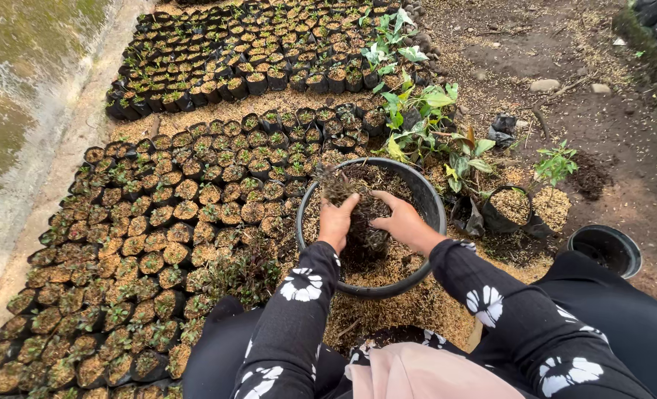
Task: The person sits on the ground at a plant nursery and fills black plastic planting bags with a soil and husk mix from a large basin, pressing the mix into each bag. They place seedlings into the filled bags and set finished bags with the rows of potted plants.
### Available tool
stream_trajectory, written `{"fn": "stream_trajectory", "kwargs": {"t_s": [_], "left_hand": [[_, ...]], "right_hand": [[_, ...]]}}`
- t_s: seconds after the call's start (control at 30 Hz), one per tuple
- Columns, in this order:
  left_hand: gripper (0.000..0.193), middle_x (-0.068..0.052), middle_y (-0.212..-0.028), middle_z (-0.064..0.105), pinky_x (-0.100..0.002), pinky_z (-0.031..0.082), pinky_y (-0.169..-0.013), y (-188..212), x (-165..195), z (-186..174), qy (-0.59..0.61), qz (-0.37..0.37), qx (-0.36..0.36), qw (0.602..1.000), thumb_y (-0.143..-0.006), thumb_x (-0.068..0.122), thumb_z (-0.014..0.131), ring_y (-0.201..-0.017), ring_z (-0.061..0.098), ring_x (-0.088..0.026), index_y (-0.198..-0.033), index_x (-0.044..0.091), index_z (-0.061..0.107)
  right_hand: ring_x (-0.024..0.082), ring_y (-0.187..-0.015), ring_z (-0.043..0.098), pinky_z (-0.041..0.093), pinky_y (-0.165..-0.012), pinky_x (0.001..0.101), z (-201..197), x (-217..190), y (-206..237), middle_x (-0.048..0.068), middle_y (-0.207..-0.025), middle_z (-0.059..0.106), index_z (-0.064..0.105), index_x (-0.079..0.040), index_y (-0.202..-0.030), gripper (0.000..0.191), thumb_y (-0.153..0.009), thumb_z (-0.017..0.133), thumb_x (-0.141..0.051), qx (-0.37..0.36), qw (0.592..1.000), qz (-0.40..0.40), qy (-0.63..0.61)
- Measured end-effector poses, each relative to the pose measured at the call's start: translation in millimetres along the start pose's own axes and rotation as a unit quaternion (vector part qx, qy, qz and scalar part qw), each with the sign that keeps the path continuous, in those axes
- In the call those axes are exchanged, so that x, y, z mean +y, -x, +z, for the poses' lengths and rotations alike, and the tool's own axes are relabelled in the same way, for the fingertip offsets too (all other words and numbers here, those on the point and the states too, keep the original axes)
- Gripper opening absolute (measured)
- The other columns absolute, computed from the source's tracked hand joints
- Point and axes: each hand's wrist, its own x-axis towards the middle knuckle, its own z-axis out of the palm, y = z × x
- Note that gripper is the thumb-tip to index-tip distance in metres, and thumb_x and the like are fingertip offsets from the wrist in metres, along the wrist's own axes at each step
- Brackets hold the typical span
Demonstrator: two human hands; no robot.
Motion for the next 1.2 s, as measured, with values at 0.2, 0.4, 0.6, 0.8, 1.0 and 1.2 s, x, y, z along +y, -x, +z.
{"fn": "stream_trajectory", "kwargs": {"t_s": [0.2,0.4,0.6,0.8,1.0,1.2], "left_hand": [[0.072,-0.01,-0.124,0.066,-0.035,0.05,-0.104,-0.5,1.8,-6.4,0.053,0.033,-0.016,0.998,-0.083,0.001,0.076,-0.113,0.065,-0.021,-0.143,0.008,0.037],[0.056,-0.011,-0.117,0.072,-0.04,0.054,-0.1,16.2,15.2,-8.1,0.029,0.033,-0.084,0.995,-0.081,0.0,0.08,-0.107,0.068,-0.023,-0.131,0.0,0.056],[0.045,-0.006,-0.116,0.074,-0.035,0.052,-0.099,25.6,25.4,-1.2,-0.066,0.031,-0.177,0.981,-0.081,0.0,0.081,-0.107,0.068,-0.019,-0.123,0.004,0.064],[0.044,-0.005,-0.117,0.073,-0.035,0.05,-0.103,26.5,25.7,4.8,-0.064,0.029,-0.166,0.984,-0.082,0.002,0.08,-0.11,0.067,-0.018,-0.123,0.005,0.066],[0.053,-0.003,-0.12,0.069,-0.038,0.036,-0.112,4.1,14.4,-0.5,-0.032,-0.024,0.052,0.998,-0.087,0.001,0.078,-0.116,0.062,-0.017,-0.133,0.012,0.053],[0.035,-0.005,-0.11,0.072,-0.042,0.043,-0.108,-11.6,11.5,-22.6,0.035,0.047,0.039,0.998,-0.083,0.001,0.076,-0.108,0.065,-0.022,-0.115,0.004,0.062]], "right_hand": [[0.038,-0.125,0.059,0.048,-0.104,0.0457,-13.1,16.3,-1.4,0.014,-0.148,0.062,0.053,-0.017,-0.152,0.068,-0.087,0.066,-0.003,-0.045,0.99,0.121,-0.065],[0.03,-0.142,0.047,0.037,-0.116,0.0442,-27.7,12.4,-1.0,0.019,-0.152,0.049,0.036,-0.014,-0.158,0.062,-0.099,0.056,-0.019,-0.05,0.953,0.103,-0.28],[0.022,-0.131,0.048,0.042,-0.101,0.0503,-20.4,-3.9,5.1,0.009,-0.14,0.055,0.037,-0.017,-0.154,0.062,-0.097,0.062,-0.024,-0.066,0.921,0.171,-0.343],[0.017,-0.103,0.059,0.046,-0.083,0.0407,-22.3,3.4,-8.9,0.006,-0.121,0.067,0.051,-0.015,-0.143,0.055,-0.091,0.069,-0.011,-0.016,0.928,0.191,-0.32],[0.022,-0.099,0.064,0.053,-0.085,0.0393,-39.0,32.2,-20.3,0.011,-0.113,0.068,0.055,-0.004,-0.137,0.046,-0.093,0.066,-0.009,0.018,0.925,0.193,-0.327],[0.022,-0.121,0.06,0.048,-0.104,0.0383,-50.8,22.9,-12.0,0.011,-0.136,0.062,0.056,-0.01,-0.143,0.057,-0.09,0.074,-0.012,-0.03,0.988,0.117,-0.094]]}}
